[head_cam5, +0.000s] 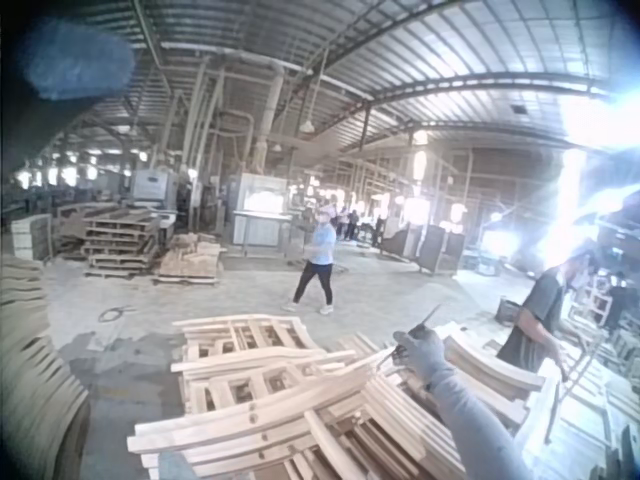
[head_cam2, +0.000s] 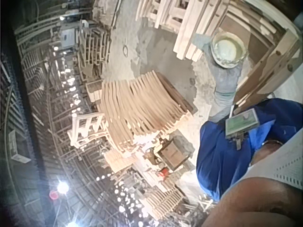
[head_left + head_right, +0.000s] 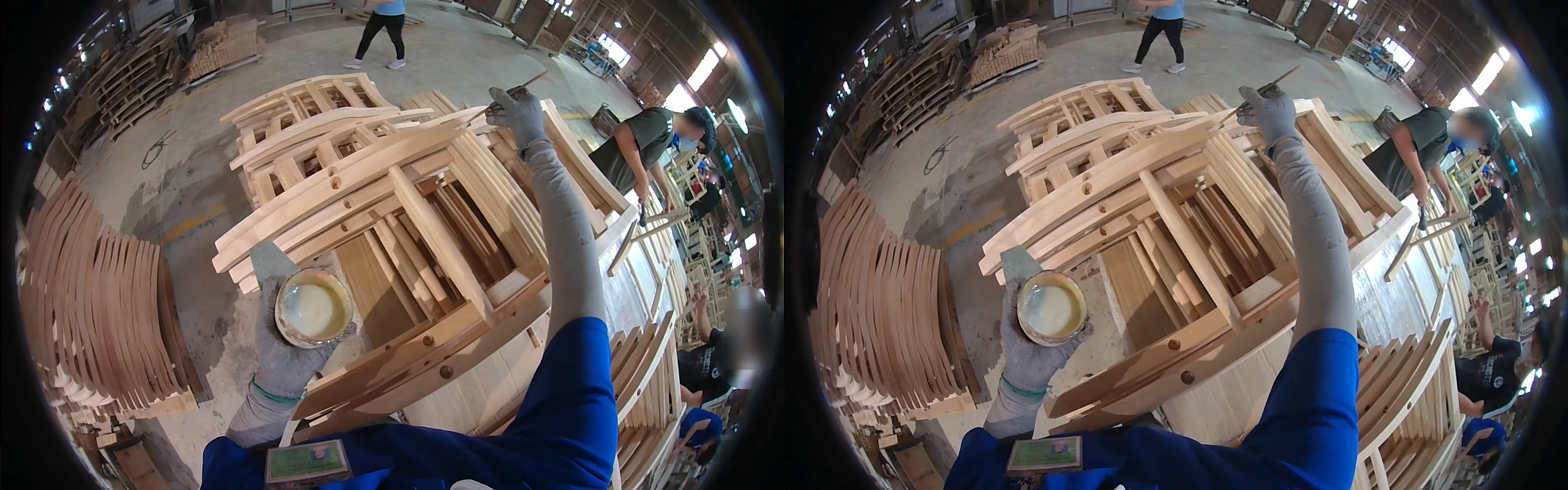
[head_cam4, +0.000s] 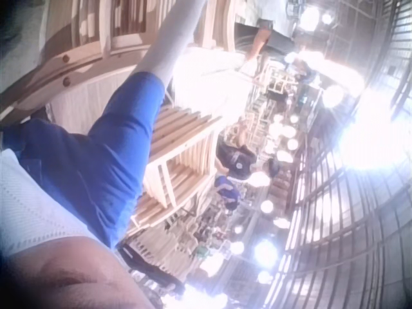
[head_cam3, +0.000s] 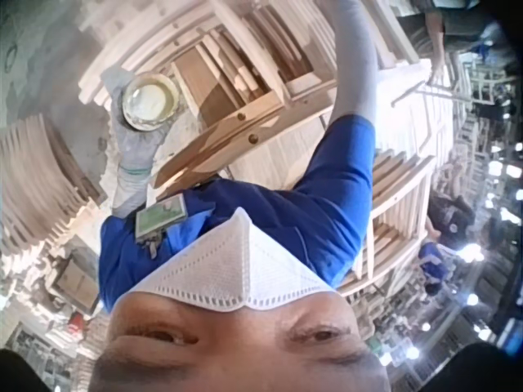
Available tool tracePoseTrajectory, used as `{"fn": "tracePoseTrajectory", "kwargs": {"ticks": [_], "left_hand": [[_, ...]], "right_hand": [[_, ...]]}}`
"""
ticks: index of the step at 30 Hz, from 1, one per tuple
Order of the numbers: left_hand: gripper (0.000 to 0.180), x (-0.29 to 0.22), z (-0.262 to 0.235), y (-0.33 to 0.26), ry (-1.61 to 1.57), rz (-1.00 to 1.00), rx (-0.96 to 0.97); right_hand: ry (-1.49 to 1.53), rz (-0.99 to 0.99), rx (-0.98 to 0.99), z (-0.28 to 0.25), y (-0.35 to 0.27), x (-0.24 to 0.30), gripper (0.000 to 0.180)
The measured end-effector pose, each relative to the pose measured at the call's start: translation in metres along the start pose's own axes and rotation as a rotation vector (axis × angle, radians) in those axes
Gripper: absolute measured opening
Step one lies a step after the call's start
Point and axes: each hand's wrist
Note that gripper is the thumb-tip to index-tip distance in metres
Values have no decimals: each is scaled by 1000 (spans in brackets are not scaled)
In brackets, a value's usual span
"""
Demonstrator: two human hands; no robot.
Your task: The person applies a liquid finish to wooden chair frames using a brush and container. They dip the brush into the container and coat the chair surfaces, then reposition the chair to access different sides before continuing to apply the finish.
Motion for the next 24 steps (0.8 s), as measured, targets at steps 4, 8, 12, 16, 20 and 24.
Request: {"fn": "tracePoseTrajectory", "kwargs": {"ticks": [4, 8, 12, 16, 20, 24], "left_hand": [[55, -1, 0, 1, -19, -2, -25], [54, 1, 1, 2, 49, 36, -9], [53, 4, 9, 4, 28, 24, -29], [52, 3, 5, 1, -23, 17, -32], [50, 2, 8, 3, -27, -1, -25], [51, 2, 6, 2, -84, 37, -31]], "right_hand": [[-167, -2, 3, 5, 3, 1, 30], [-293, -144, 145, 20, -2, -5, 29], [-478, -266, 141, 13, 0, -1, 29], [-589, -277, 148, 25, -8, 8, 31], [-360, -181, 195, 30, -8, 0, 27], [-247, -108, 157, 24, -5, 9, 21]]}}
Point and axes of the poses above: each hand's wrist, its own y-axis towards the middle knuckle, its own z-axis out of the palm, x = y × z, and after that the axes turned 1 degree about z, right-handed
